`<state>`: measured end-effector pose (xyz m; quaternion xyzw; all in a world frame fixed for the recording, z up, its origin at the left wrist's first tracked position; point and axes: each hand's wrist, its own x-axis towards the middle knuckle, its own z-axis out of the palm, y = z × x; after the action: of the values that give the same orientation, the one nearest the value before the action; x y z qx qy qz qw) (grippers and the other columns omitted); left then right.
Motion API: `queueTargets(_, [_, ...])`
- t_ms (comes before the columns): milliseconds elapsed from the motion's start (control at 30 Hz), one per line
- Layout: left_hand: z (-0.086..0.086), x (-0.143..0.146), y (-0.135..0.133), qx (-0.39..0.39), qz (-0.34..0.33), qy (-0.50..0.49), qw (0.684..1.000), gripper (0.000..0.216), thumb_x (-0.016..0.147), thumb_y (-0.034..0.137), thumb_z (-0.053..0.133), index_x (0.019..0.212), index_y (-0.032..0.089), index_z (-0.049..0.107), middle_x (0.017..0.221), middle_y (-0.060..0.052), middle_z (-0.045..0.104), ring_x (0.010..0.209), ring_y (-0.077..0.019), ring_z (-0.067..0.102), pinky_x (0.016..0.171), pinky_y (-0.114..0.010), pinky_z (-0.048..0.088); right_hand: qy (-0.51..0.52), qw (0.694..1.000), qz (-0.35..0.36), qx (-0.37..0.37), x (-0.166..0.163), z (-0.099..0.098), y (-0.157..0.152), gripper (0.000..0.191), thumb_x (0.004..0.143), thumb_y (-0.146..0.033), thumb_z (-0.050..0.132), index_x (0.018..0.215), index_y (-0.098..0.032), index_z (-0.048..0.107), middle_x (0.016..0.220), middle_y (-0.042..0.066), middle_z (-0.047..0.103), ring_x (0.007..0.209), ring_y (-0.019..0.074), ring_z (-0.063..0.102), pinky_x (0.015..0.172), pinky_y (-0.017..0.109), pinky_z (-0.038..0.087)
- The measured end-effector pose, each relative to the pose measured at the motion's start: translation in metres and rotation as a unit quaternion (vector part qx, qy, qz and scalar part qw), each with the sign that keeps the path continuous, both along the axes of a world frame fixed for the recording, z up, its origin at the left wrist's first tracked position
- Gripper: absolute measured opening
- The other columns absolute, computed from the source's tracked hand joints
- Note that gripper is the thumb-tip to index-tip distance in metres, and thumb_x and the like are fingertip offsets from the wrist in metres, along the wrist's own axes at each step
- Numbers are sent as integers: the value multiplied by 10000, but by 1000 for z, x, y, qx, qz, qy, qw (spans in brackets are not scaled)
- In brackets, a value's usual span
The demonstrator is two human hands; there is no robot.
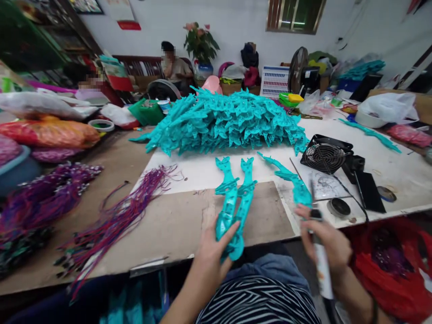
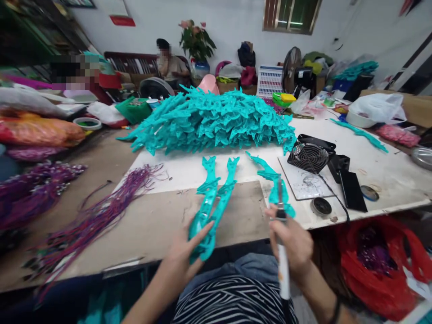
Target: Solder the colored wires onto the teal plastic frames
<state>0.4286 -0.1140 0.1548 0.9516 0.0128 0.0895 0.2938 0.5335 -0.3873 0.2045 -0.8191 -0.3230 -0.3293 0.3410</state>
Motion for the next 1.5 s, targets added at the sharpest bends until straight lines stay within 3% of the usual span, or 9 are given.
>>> queueTargets(133, [-32, 21, -51, 16, -8, 30, 999, 859, 725, 169, 782, 1482, 416, 460, 1627, -129, 246, 1380, -427, 439, 1068, -617, 452, -46, 989, 124, -67, 3, -58, 22, 327, 901, -77, 521, 1193, -217, 569, 1111, 87, 744, 1114, 238, 692, 906, 403, 612])
queueTargets(233, [-35, 20, -51, 32, -15, -5, 999, 915, 707, 279, 852, 1511, 364, 422, 1627, -163, 189, 1362, -444, 433, 1041, -642, 452, 0, 984, 136, -116, 7, -73, 22, 306, 918, -156, 568, 1219, -209, 556, 1094, 79, 747, 1051, 233, 712, 986, 459, 572])
queueTargets(433, [-38, 6, -11, 113, 19, -46, 992, 496, 861, 319, 713, 1349, 325, 625, 1609, -136, 255, 1350, -411, 427, 1024, -592, 485, -7, 986, 89, -140, 28, -73, 31, 303, 927, -275, 610, 1214, -200, 550, 1164, 96, 719, 1175, 293, 643, 1000, 513, 536])
queueTargets(700, [-27, 7, -33, 102, -42, -26, 994, 786, 836, 409, 736, 1529, 239, 406, 1650, -238, 122, 1507, -476, 140, 1099, -691, 327, 17, 976, 91, -199, 64, -93, 48, 367, 944, -373, 598, 1255, -197, 519, 1278, 126, 669, 1181, 319, 641, 958, 530, 553])
queueTargets(833, [-24, 18, -45, 133, -131, 27, 982, 919, 622, 588, 862, 1440, 350, 518, 1609, -197, 303, 1469, -531, 205, 1043, -826, 236, 9, 983, 86, -161, 68, -92, 40, 348, 973, -364, 556, 1271, -193, 505, 1233, 130, 687, 1103, 278, 683, 929, 472, 576])
queueTargets(1000, [-33, 39, -58, 155, -59, 25, 986, 667, 820, 568, 703, 1432, 372, 523, 1537, -143, 452, 1450, -447, 326, 1077, -765, 301, 32, 986, 65, -150, 63, -91, 21, 363, 965, -365, 566, 1286, -203, 517, 1216, 116, 694, 1055, 249, 698, 913, 418, 577])
queueTargets(1133, [-27, 48, -65, 135, -39, 26, 990, 799, 768, 678, 678, 1471, 354, 479, 1568, -167, 401, 1449, -471, 313, 1066, -787, 289, 10, 983, 49, -177, 62, -87, 16, 354, 973, -387, 536, 1274, -200, 546, 1137, 105, 724, 1026, 256, 697, 883, 408, 546])
queueTargets(1300, [-23, 48, -49, 96, -41, 43, 994, 1061, 666, 779, 683, 1546, 281, 363, 1635, -223, 223, 1481, -494, 220, 1081, -772, 284, -57, 974, 73, -206, 77, -81, 29, 351, 1010, -465, 432, 1201, -202, 564, 1189, 101, 712, 1166, 291, 644, 986, 467, 462])
queueTargets(1500, [-31, 55, -3, 47, -58, -10, 997, 999, 752, 806, 582, 1531, 215, 380, 1603, -223, 310, 1476, -446, 281, 1123, -703, 307, -110, 967, 113, -198, 94, -95, 40, 403, 1009, -500, 420, 1212, -176, 545, 1147, 95, 729, 1001, 259, 708, 958, 447, 478])
